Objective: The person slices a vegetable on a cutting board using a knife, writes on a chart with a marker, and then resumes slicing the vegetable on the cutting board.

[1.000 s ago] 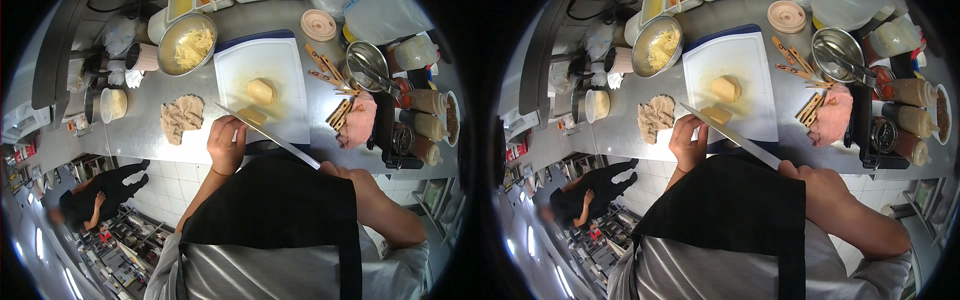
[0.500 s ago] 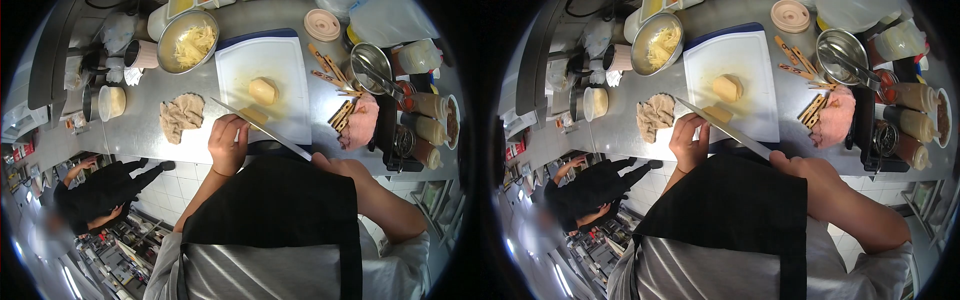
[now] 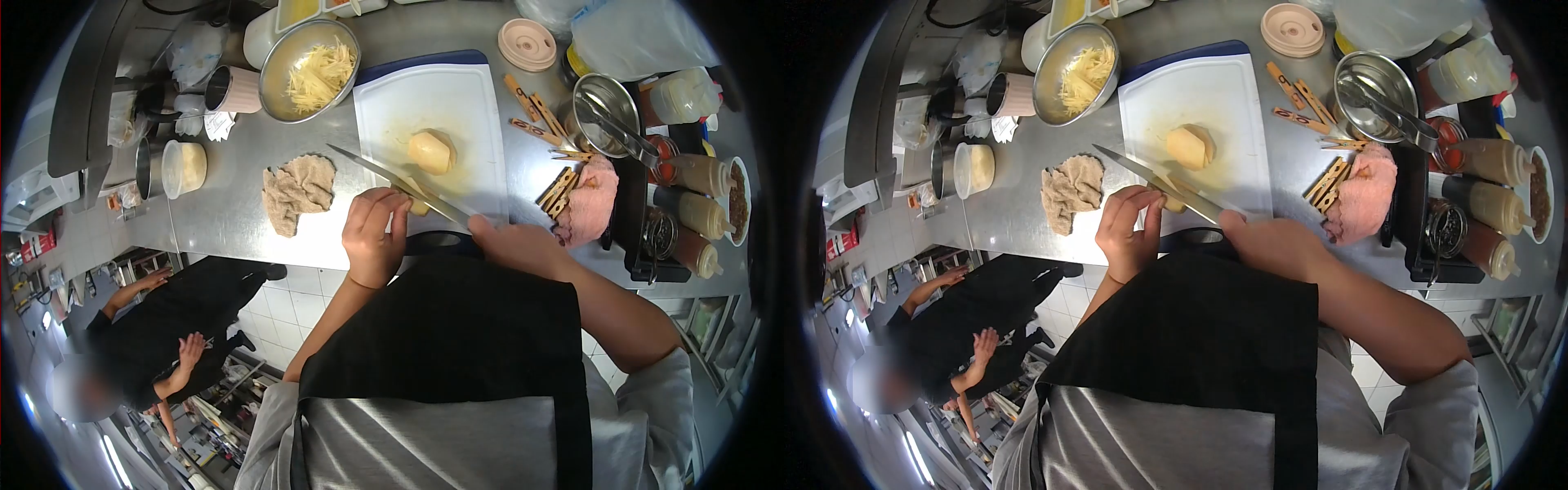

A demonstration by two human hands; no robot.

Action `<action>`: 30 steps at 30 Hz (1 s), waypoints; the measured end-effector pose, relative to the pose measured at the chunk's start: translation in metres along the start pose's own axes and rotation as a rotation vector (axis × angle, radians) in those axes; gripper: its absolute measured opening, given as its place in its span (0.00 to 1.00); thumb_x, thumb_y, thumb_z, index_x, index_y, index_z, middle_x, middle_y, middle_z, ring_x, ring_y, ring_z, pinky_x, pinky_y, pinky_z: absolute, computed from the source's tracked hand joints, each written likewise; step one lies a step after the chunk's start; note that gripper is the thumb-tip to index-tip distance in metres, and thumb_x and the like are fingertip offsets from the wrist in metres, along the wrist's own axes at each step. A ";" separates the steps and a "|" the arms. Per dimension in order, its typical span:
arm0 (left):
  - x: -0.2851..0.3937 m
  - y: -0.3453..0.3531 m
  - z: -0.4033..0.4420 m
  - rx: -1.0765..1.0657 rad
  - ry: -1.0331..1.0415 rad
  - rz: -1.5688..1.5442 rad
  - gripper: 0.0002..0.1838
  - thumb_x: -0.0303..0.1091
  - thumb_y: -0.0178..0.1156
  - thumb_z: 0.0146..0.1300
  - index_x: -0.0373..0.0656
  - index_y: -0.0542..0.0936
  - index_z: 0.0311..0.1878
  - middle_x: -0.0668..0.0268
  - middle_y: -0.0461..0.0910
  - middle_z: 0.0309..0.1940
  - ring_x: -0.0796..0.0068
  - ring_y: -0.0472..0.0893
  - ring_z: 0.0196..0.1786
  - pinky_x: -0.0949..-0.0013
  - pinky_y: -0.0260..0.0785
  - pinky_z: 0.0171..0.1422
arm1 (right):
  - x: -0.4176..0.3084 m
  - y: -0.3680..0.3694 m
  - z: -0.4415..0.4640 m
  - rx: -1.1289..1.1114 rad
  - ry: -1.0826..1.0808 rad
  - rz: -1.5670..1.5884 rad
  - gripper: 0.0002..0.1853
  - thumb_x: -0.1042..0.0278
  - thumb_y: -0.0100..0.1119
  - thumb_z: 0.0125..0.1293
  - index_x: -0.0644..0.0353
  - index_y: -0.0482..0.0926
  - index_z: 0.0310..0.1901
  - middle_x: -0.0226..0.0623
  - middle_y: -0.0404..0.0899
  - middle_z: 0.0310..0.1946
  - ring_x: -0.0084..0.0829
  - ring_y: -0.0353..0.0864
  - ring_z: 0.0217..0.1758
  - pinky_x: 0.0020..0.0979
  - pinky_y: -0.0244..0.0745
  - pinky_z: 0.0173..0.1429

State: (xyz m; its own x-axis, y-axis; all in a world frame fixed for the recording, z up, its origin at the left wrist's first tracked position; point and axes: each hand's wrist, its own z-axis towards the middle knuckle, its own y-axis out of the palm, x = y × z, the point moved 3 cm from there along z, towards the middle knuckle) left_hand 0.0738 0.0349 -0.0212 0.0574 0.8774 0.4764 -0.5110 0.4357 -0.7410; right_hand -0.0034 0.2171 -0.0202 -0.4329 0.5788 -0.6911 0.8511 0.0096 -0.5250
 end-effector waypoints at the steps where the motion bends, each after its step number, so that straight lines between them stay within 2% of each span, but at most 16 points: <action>1: 0.000 0.000 0.000 -0.005 -0.003 -0.002 0.10 0.18 0.66 0.46 0.40 0.79 0.33 0.61 0.79 0.34 0.62 0.79 0.36 0.66 0.73 0.40 | 0.000 -0.001 0.005 0.023 -0.017 0.041 0.13 0.64 0.50 0.60 0.63 0.63 0.41 0.53 0.79 0.28 0.56 0.80 0.37 0.51 0.73 0.38; 4: -0.002 -0.001 0.001 0.011 -0.007 0.019 0.08 0.22 0.69 0.46 0.41 0.82 0.32 0.61 0.81 0.32 0.65 0.81 0.35 0.68 0.74 0.40 | 0.004 0.004 0.011 0.094 -0.053 -0.004 0.13 0.66 0.50 0.60 0.62 0.62 0.41 0.52 0.78 0.25 0.55 0.80 0.31 0.50 0.71 0.33; 7: -0.005 -0.011 0.020 -0.212 -0.012 -0.005 0.09 0.23 0.69 0.46 0.41 0.82 0.32 0.61 0.81 0.31 0.64 0.81 0.34 0.67 0.73 0.40 | 0.008 0.012 0.013 0.164 -0.073 -0.061 0.13 0.68 0.53 0.58 0.62 0.61 0.40 0.50 0.77 0.21 0.55 0.79 0.28 0.50 0.71 0.31; 9: -0.004 -0.015 0.046 -0.262 -0.102 -0.006 0.08 0.24 0.68 0.45 0.40 0.82 0.31 0.61 0.81 0.30 0.63 0.81 0.36 0.66 0.73 0.42 | 0.007 0.011 0.011 0.199 -0.079 -0.063 0.14 0.69 0.54 0.56 0.62 0.62 0.40 0.50 0.76 0.20 0.54 0.79 0.28 0.50 0.70 0.31; 11: -0.002 -0.010 0.071 -0.329 0.047 0.029 0.08 0.25 0.67 0.47 0.40 0.83 0.32 0.61 0.81 0.31 0.63 0.80 0.36 0.68 0.73 0.42 | 0.004 0.010 0.009 0.219 -0.079 -0.055 0.13 0.71 0.54 0.56 0.62 0.62 0.39 0.50 0.76 0.20 0.54 0.79 0.28 0.49 0.70 0.30; 14: -0.034 0.013 0.076 -0.699 -0.091 -0.067 0.08 0.28 0.67 0.50 0.39 0.82 0.35 0.61 0.81 0.29 0.66 0.80 0.34 0.69 0.72 0.42 | 0.002 0.009 0.009 0.175 -0.037 -0.084 0.13 0.65 0.50 0.60 0.64 0.64 0.41 0.51 0.79 0.24 0.54 0.81 0.30 0.50 0.73 0.33; 17: -0.037 0.018 0.090 -0.775 -0.328 -0.149 0.07 0.32 0.66 0.51 0.41 0.82 0.33 0.61 0.81 0.27 0.65 0.81 0.32 0.67 0.72 0.40 | 0.004 0.014 0.009 0.236 -0.074 -0.101 0.12 0.65 0.50 0.60 0.64 0.65 0.40 0.50 0.79 0.23 0.53 0.81 0.29 0.50 0.73 0.32; 18: -0.039 0.021 0.094 -0.736 -0.278 -0.144 0.08 0.33 0.67 0.52 0.40 0.82 0.32 0.61 0.81 0.25 0.68 0.81 0.30 0.68 0.72 0.38 | 0.004 0.014 0.008 0.244 -0.073 -0.102 0.12 0.65 0.50 0.60 0.64 0.65 0.40 0.50 0.79 0.23 0.53 0.81 0.29 0.50 0.72 0.31; 21: -0.038 0.030 0.098 -0.716 -0.350 -0.059 0.08 0.32 0.68 0.51 0.40 0.80 0.31 0.61 0.81 0.24 0.67 0.80 0.29 0.68 0.72 0.37 | 0.001 0.012 0.006 0.254 -0.072 -0.106 0.12 0.65 0.50 0.60 0.64 0.65 0.40 0.50 0.79 0.23 0.52 0.81 0.28 0.50 0.72 0.31; 24: -0.037 0.031 0.093 -0.529 -0.311 0.000 0.09 0.30 0.69 0.49 0.39 0.78 0.29 0.62 0.79 0.23 0.66 0.79 0.28 0.67 0.72 0.36 | 0.002 0.013 0.007 0.271 -0.073 -0.115 0.12 0.67 0.52 0.58 0.63 0.65 0.40 0.49 0.78 0.22 0.52 0.80 0.27 0.49 0.72 0.29; 27: -0.027 0.006 0.084 -0.167 -0.166 -0.009 0.11 0.29 0.70 0.47 0.40 0.76 0.28 0.61 0.78 0.25 0.65 0.78 0.29 0.66 0.71 0.35 | 0.009 0.018 0.007 0.314 -0.086 -0.115 0.11 0.71 0.53 0.56 0.61 0.64 0.39 0.47 0.76 0.21 0.51 0.79 0.25 0.48 0.71 0.28; 30: -0.009 -0.020 0.052 -0.117 -0.080 0.006 0.08 0.25 0.68 0.48 0.41 0.77 0.29 0.60 0.77 0.30 0.63 0.78 0.33 0.66 0.71 0.37 | 0.010 0.011 -0.001 0.286 -0.061 -0.097 0.10 0.68 0.52 0.58 0.60 0.64 0.39 0.47 0.77 0.23 0.51 0.79 0.28 0.48 0.71 0.30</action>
State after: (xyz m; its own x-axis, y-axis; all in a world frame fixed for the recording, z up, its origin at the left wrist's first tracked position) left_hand 0.0390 0.0074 0.0143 -0.0163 0.8635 0.5041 -0.4070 0.4548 -0.7922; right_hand 0.0024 0.2234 -0.0326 -0.5325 0.5366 -0.6546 0.6901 -0.1727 -0.7029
